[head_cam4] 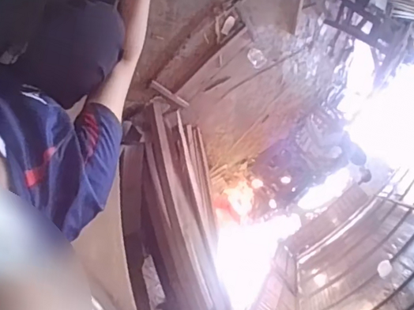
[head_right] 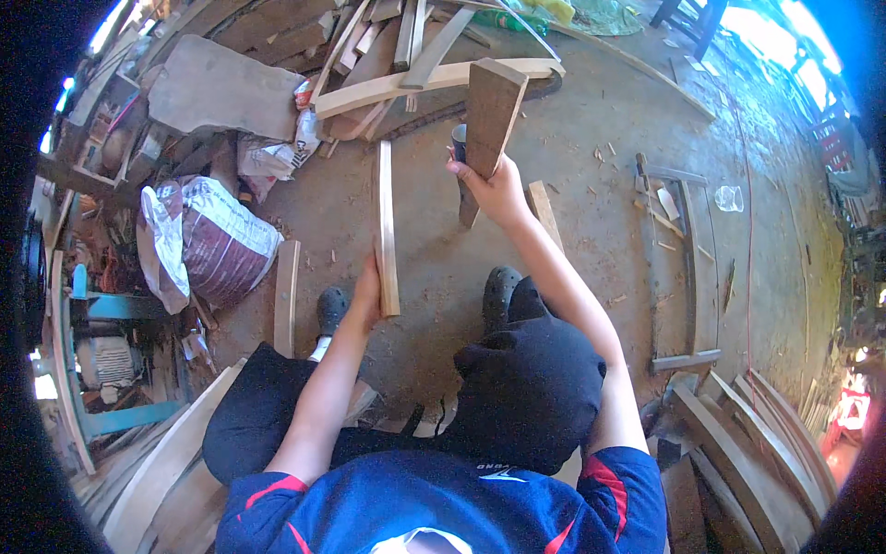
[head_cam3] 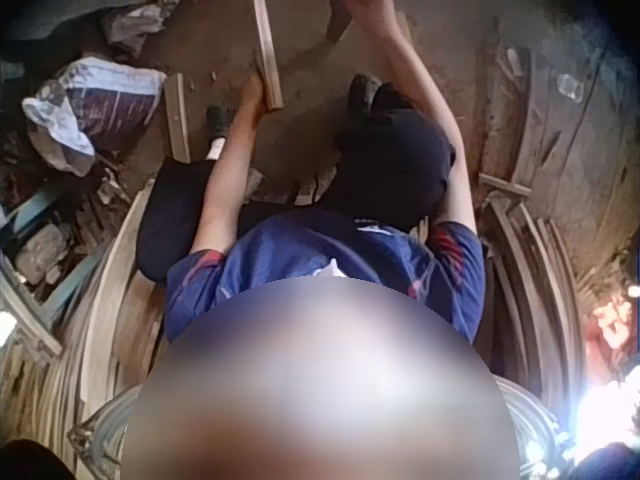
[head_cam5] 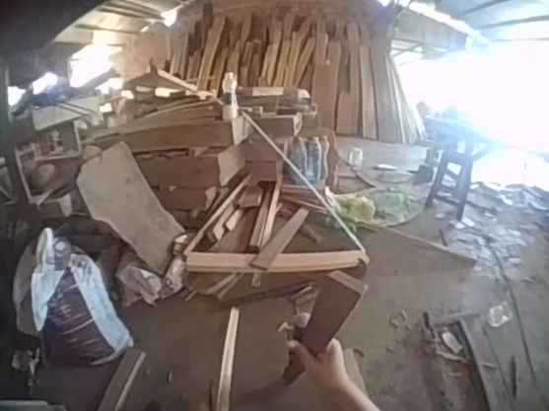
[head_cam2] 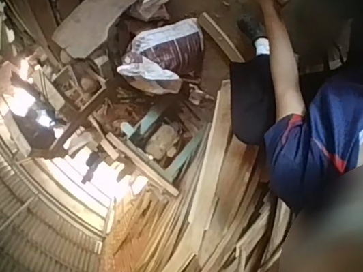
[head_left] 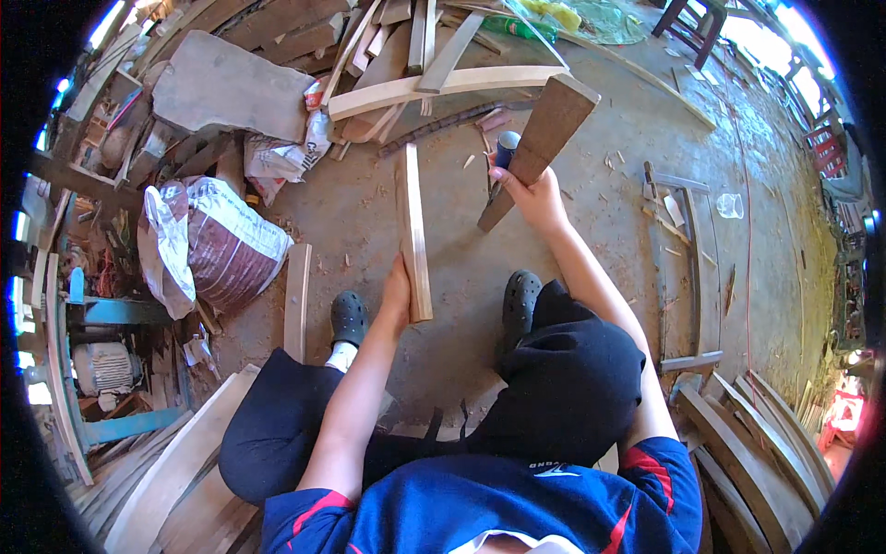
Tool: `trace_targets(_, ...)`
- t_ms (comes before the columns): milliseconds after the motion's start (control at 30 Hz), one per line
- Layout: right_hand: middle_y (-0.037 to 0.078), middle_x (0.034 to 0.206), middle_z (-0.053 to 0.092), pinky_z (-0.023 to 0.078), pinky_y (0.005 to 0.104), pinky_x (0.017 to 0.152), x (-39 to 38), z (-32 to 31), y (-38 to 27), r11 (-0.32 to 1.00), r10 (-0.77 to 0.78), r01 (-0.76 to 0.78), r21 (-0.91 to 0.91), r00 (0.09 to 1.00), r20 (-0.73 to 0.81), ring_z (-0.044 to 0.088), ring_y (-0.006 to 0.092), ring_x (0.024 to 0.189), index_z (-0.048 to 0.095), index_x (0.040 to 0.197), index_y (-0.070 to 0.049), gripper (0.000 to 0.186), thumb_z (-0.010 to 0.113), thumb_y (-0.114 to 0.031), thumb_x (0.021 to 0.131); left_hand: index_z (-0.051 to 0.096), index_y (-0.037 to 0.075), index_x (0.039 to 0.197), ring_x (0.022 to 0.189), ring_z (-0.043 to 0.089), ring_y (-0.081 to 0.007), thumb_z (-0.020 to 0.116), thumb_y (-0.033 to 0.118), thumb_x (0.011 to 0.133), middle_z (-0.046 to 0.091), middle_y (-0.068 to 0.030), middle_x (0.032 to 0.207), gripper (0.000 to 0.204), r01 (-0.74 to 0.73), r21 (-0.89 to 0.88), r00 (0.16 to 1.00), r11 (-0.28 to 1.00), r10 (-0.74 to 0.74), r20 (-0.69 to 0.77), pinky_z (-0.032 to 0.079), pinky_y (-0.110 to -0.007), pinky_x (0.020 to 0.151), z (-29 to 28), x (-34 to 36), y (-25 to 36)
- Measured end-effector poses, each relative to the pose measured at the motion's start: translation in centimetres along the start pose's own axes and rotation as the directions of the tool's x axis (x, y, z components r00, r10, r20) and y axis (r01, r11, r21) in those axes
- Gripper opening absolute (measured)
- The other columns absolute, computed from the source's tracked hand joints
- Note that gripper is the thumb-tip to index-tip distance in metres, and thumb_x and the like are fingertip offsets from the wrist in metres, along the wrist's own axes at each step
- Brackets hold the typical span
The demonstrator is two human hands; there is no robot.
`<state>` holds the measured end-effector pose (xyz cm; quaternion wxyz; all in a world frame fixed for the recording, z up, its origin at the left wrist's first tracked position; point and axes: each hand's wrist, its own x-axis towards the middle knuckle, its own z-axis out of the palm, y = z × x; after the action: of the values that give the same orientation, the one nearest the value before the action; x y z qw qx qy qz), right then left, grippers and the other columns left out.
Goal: Shaving thin strips from a piece of wood using a manual blade.
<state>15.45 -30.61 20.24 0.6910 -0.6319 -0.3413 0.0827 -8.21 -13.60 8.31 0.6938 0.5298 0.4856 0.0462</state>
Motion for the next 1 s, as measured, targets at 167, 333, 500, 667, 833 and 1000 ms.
trace_targets(167, 0.004, 0.107, 0.070, 0.050, 0.0312, 0.091, -0.3, -0.3, 0.2, 1.000, 0.010, -0.009, 0.024, 0.999, -0.041, 0.063, 0.0126, 0.101, 0.064, 0.115, -0.002, 0.030, 0.074, -0.012, 0.088, 0.068, -0.007, 0.110, 0.109, 0.062, -0.0402, 0.036, 0.078, 0.087, 0.065, -0.0304, 0.111, 0.094, 0.034, 0.484, 0.962, 0.874, 0.104, -0.254, 0.046, -0.044, 0.093, -0.8, 3.7, -7.4)
trace_targets(333, 0.005, 0.108, 0.070, 0.050, 0.0324, 0.093, -0.3, -0.6, 0.0, 0.999, 0.033, -0.033, 0.035, 0.999, 0.003, 0.063, 0.0132, 0.103, 0.063, 0.116, -0.002, 0.032, 0.074, -0.011, 0.088, 0.066, -0.007, 0.106, 0.105, 0.062, -0.0447, 0.038, 0.075, 0.089, 0.065, -0.0340, 0.103, 0.087, -0.008, 0.756, 0.947, 0.655, 0.248, -0.205, 0.047, -0.049, 0.091, -2.2, 5.4, -11.5)
trace_targets(500, 0.004, 0.105, 0.071, 0.050, 0.0292, 0.090, -0.2, -0.1, -0.3, 0.995, 0.036, -0.044, 0.093, 0.996, 0.086, 0.063, 0.0094, 0.099, 0.066, 0.115, -0.002, 0.034, 0.077, -0.012, 0.085, 0.060, -0.002, 0.113, 0.112, 0.057, -0.0432, 0.054, 0.049, 0.090, 0.061, -0.0287, 0.112, 0.056, 0.008, 0.914, 0.935, 0.406, 0.320, -0.151, 0.045, -0.050, 0.095, -1.6, 5.6, -9.8)
trace_targets(667, 0.007, 0.113, 0.068, 0.049, 0.0339, 0.096, 0.0, 0.0, -0.1, 1.000, 0.001, -0.006, 0.014, 0.955, 0.296, 0.062, 0.0158, 0.107, 0.060, 0.122, -0.001, 0.038, 0.073, -0.010, 0.088, 0.056, 0.006, 0.123, 0.125, 0.047, -0.0347, 0.066, 0.016, 0.085, 0.054, -0.0161, 0.127, 0.041, -0.832, 0.527, 0.385, 0.173, 0.865, 0.323, 0.039, -0.045, 0.104, 4.4, -0.4, 5.3)
trace_targets(833, 0.002, 0.100, 0.070, 0.051, 0.0279, 0.081, 0.1, 0.8, 0.5, 0.982, 0.018, -0.067, 0.174, 0.963, 0.268, 0.060, 0.0080, 0.090, 0.066, 0.113, 0.000, 0.026, 0.071, -0.007, 0.089, 0.062, 0.002, 0.113, 0.104, 0.061, -0.0343, 0.068, 0.020, 0.088, 0.063, -0.0181, 0.111, 0.031, -0.972, 0.209, 0.195, 0.110, 0.875, 0.443, 0.049, -0.040, 0.089, 9.9, -7.3, 19.3)
trace_targets(1000, 0.002, 0.098, 0.070, 0.051, 0.0276, 0.080, 0.6, 0.2, 0.7, 0.981, 0.061, -0.109, 0.158, 0.958, 0.279, 0.060, 0.0077, 0.090, 0.067, 0.112, 0.000, 0.030, 0.075, -0.010, 0.086, 0.065, 0.001, 0.105, 0.089, 0.065, -0.0370, 0.072, 0.018, 0.085, 0.067, -0.0183, 0.098, 0.028, -0.951, 0.304, 0.193, 0.064, 0.888, 0.418, 0.052, -0.041, 0.078, 11.0, -9.3, 20.4)
